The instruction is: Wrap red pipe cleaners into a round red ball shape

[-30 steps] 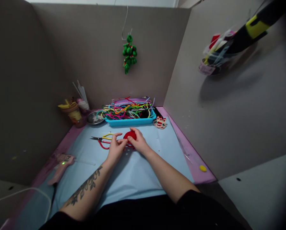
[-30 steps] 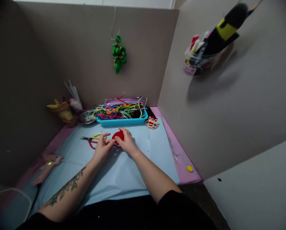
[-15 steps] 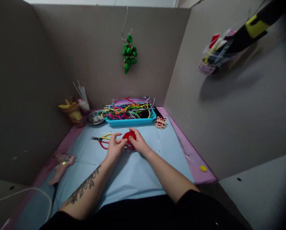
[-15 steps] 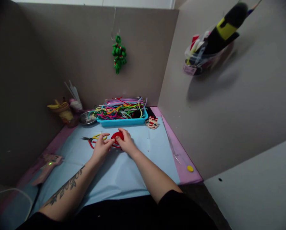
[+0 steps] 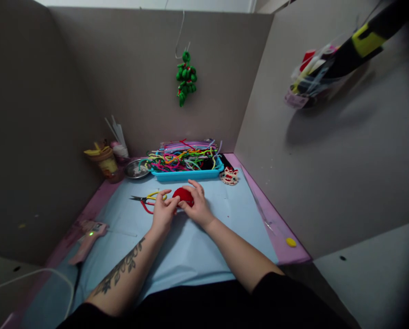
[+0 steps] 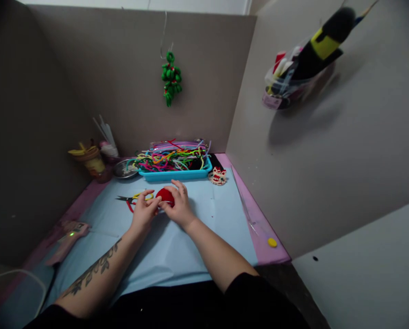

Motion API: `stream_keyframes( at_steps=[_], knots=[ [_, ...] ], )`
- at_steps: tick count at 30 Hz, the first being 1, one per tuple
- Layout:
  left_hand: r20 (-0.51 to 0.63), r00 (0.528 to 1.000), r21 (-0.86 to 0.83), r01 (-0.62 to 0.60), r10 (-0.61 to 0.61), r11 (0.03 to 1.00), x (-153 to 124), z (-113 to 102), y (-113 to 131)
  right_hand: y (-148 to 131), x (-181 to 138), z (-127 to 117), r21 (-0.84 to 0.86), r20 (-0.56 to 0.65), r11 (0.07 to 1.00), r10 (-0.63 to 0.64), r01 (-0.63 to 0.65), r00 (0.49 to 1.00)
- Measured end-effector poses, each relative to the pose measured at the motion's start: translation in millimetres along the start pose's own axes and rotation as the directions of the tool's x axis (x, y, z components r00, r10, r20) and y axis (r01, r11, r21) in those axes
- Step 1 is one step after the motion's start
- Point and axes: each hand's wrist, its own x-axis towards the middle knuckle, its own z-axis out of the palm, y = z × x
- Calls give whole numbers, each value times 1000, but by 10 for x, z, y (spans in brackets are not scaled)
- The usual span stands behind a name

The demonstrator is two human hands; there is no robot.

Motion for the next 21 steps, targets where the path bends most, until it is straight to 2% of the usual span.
stream_keyframes(
  at_steps=[3, 5, 8, 10, 16, 21],
  knots=[
    [60, 998, 16, 13, -14, 1000, -18, 11, 25, 118, 42, -14, 221, 31, 955, 197, -198, 980],
    [96, 995, 21, 23, -25, 1000, -26, 16, 39, 186, 66, -21, 386, 124, 854, 327, -349, 937],
    [132, 990, 34, 37, -41, 999, -33, 13, 59, 245, 86, -11, 547, 261, 685, 407, -481, 875],
    [157, 986, 43, 41, -47, 998, -34, 1, 79, 260, 93, -2, 576, 275, 653, 413, -492, 868],
    [275, 960, 43, 52, -62, 998, -6, -57, 119, 274, 104, -23, 575, 231, 662, 433, -481, 872],
    [280, 958, 107, 33, -62, 994, 33, -78, 77, 256, 101, -33, 561, 230, 668, 442, -489, 867]
  ],
)
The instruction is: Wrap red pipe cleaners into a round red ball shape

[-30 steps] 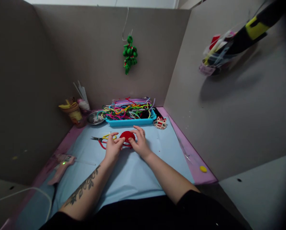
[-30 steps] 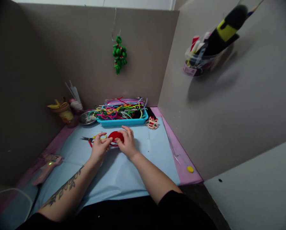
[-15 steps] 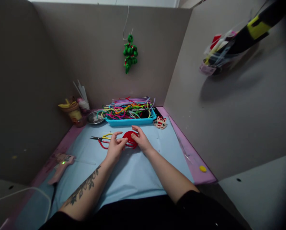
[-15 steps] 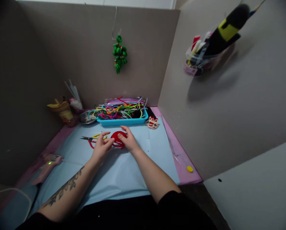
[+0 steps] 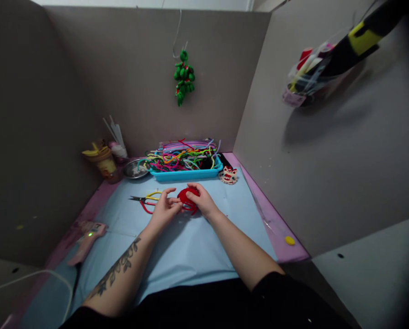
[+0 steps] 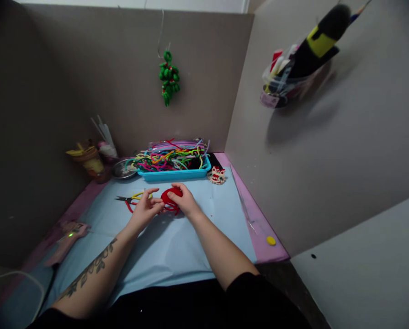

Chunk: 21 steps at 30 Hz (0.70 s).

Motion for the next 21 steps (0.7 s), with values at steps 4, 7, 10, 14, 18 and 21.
stream_keyframes(
  at_steps=[4, 7, 10, 14, 18, 21],
  knots=[
    [-44, 999, 57, -27, 30, 998, 7, -8, -1, -3, -2, 9, -8, -2, 1000, 4, -4, 1000],
    [-32, 999, 50, -21, 23, 999, -2, -12, 24, -1, 3, 4, -10, -2, 1000, 4, -4, 1000],
    [-32, 999, 40, -17, 18, 999, -9, -14, 47, -9, 2, 1, -13, -1, 1000, -1, 1, 1000],
    [-41, 999, 65, -1, 4, 998, -9, -19, 62, -38, -14, 15, -18, 4, 1000, -8, 8, 1000],
    [-36, 999, 43, 6, -5, 999, -6, -25, 58, -63, -36, 28, -37, 23, 999, -20, 20, 1000],
    [-47, 999, 24, -7, 8, 1000, -13, -11, 58, -68, -43, 33, -44, 25, 999, -29, 30, 999]
  ],
)
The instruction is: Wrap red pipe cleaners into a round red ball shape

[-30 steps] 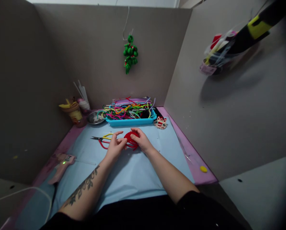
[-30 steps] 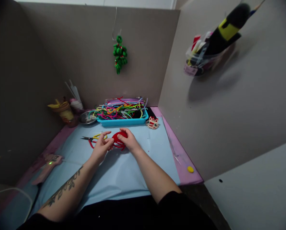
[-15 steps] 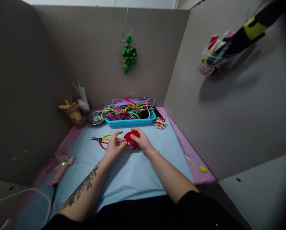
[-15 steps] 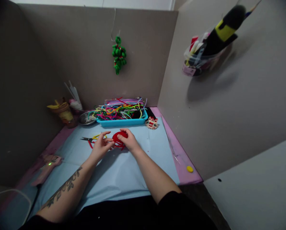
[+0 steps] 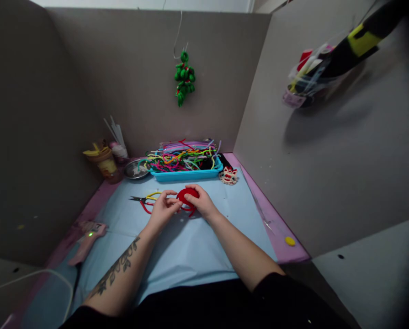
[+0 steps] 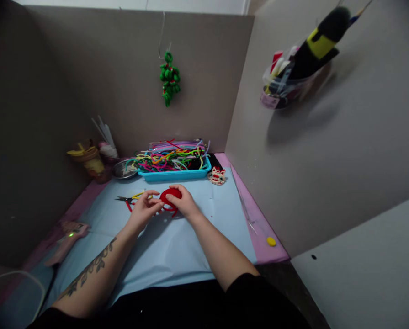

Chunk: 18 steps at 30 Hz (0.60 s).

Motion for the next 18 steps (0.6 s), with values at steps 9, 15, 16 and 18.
stream_keyframes(
  at_steps=[9, 15, 16, 18],
  knots=[
    [-14, 996, -85, 81, -83, 993, 26, -1, -63, 30, 6, -5, -74, -28, 997, -26, 24, 999],
    [-14, 992, -166, 121, -125, 979, 39, -10, -84, 62, 5, -4, -149, -44, 988, -44, 37, 998],
    [-13, 991, -181, 127, -132, 975, 34, -4, -74, 66, 8, -6, -154, -45, 987, -42, 34, 998],
    [-4, 988, -204, 148, -152, 968, 27, 4, -55, 71, 17, -11, -158, -53, 987, -36, 27, 998]
  ],
)
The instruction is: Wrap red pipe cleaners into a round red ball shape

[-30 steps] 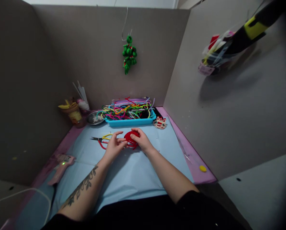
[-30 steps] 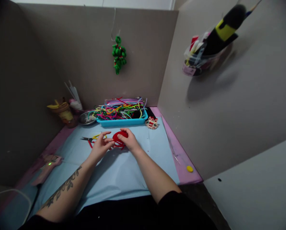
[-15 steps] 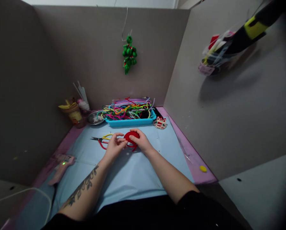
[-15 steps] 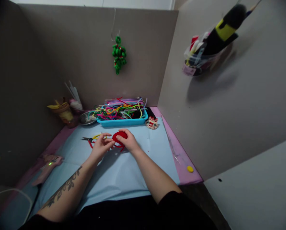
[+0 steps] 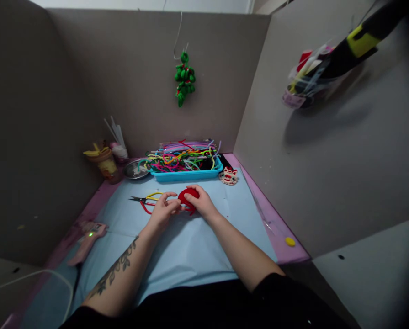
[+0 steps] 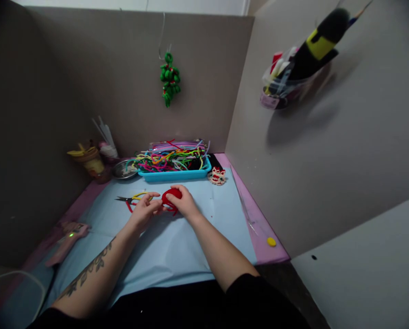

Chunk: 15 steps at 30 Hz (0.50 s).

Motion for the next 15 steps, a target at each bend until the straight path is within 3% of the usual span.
stream_keyframes(
  at_steps=[15],
  knots=[
    [-36, 997, 75, -63, 65, 995, 4, 37, -30, -3, -30, 25, -14, -11, 1000, 1, -1, 1000]
  ],
)
